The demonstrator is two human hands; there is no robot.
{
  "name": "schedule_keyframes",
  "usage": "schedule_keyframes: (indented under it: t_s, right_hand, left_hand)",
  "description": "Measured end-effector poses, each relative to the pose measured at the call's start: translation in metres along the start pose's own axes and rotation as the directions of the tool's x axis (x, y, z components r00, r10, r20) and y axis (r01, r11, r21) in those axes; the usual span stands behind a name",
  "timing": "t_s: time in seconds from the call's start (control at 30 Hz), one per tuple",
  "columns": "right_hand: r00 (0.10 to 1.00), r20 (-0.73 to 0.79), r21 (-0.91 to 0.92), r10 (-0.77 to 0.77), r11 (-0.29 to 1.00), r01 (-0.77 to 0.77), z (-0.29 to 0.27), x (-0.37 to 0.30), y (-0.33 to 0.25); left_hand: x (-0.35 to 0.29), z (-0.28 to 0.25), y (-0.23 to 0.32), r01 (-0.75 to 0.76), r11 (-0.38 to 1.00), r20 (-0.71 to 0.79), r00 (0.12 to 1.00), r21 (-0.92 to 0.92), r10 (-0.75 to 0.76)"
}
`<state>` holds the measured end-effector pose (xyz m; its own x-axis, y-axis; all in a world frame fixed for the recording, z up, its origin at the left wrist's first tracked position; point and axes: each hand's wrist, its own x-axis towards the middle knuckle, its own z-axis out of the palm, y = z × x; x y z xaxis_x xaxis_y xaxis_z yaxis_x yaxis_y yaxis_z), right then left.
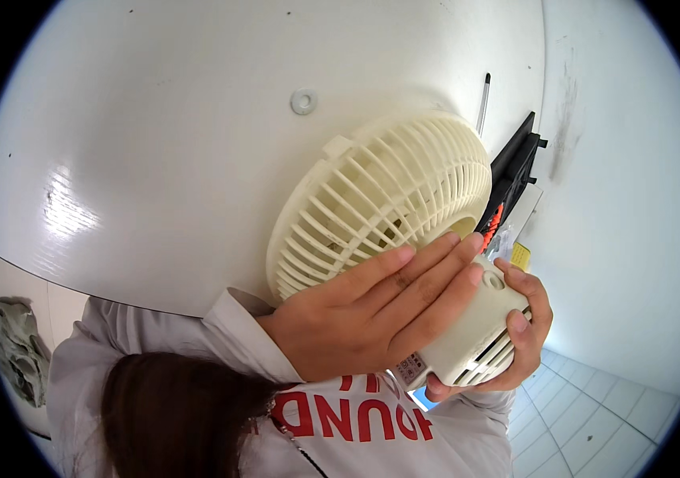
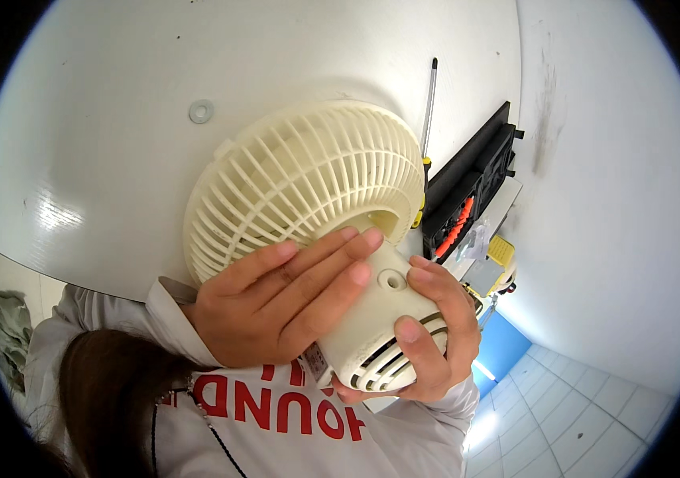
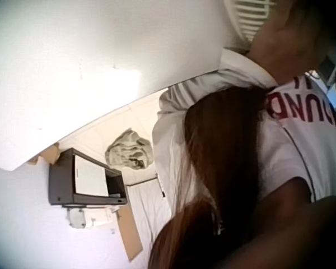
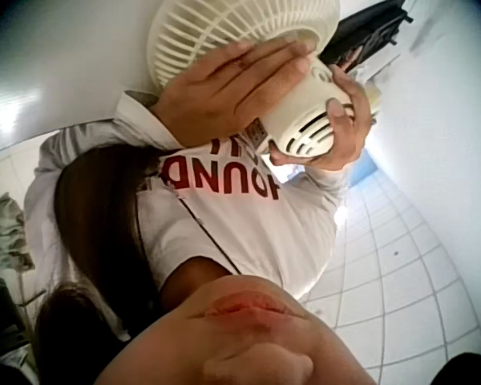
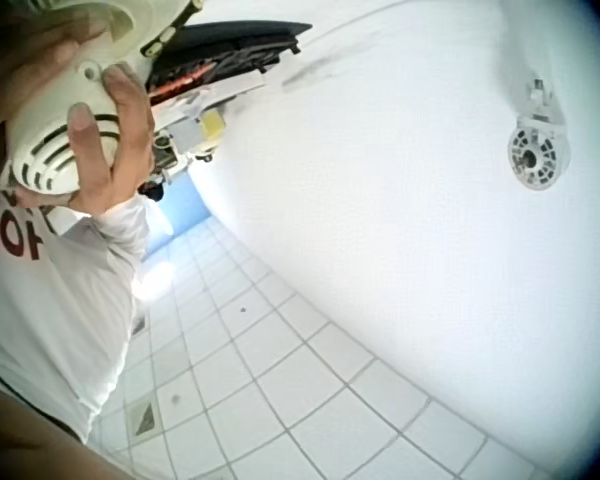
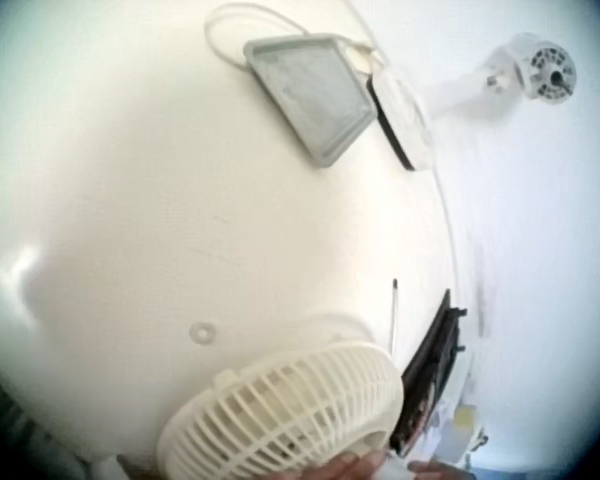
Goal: The person assembles a small white electric fan on a white table. They use a screwdriver to tighten screws on the motor housing, then attach the rear grille, front grille, and base stand. The fan is reassembled and placed upright on the table.
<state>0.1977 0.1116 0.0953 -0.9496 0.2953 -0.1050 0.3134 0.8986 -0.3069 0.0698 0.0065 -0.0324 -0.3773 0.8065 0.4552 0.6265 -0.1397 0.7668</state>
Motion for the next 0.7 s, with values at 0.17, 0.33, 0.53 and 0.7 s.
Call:
schedule_keyframes:
  t_s: [0.17, 0.33, 0.53, 0.7]
  right_hand:
    - [0.995, -0.098, 0.038, 0.019, 0.999, -0.015, 0.01, -0.004, 0.003]
    - [0.996, -0.087, -0.012, 0.0, 1.0, -0.001, 0.009, -0.005, -0.001]
    - [0.995, -0.06, -0.067, 0.085, 0.994, -0.089, 0.004, 0.002, -0.013]
    - [0.977, -0.181, -0.091, 0.112, 0.987, -0.13, 0.019, -0.004, -0.019]
  left_hand:
    - [-0.001, -0.005, -0.006, -0.075, 0.995, 0.049, 0.996, -0.068, 0.078]
    - [-0.015, -0.02, -0.018, -0.241, 0.932, 0.252, 0.952, 0.272, 0.173]
    - [-0.015, -0.014, -0.018, -0.217, 0.928, 0.26, 0.956, 0.302, 0.139]
    - [-0.018, -0.01, -0.019, -0.21, 0.946, 0.247, 0.958, 0.247, 0.148]
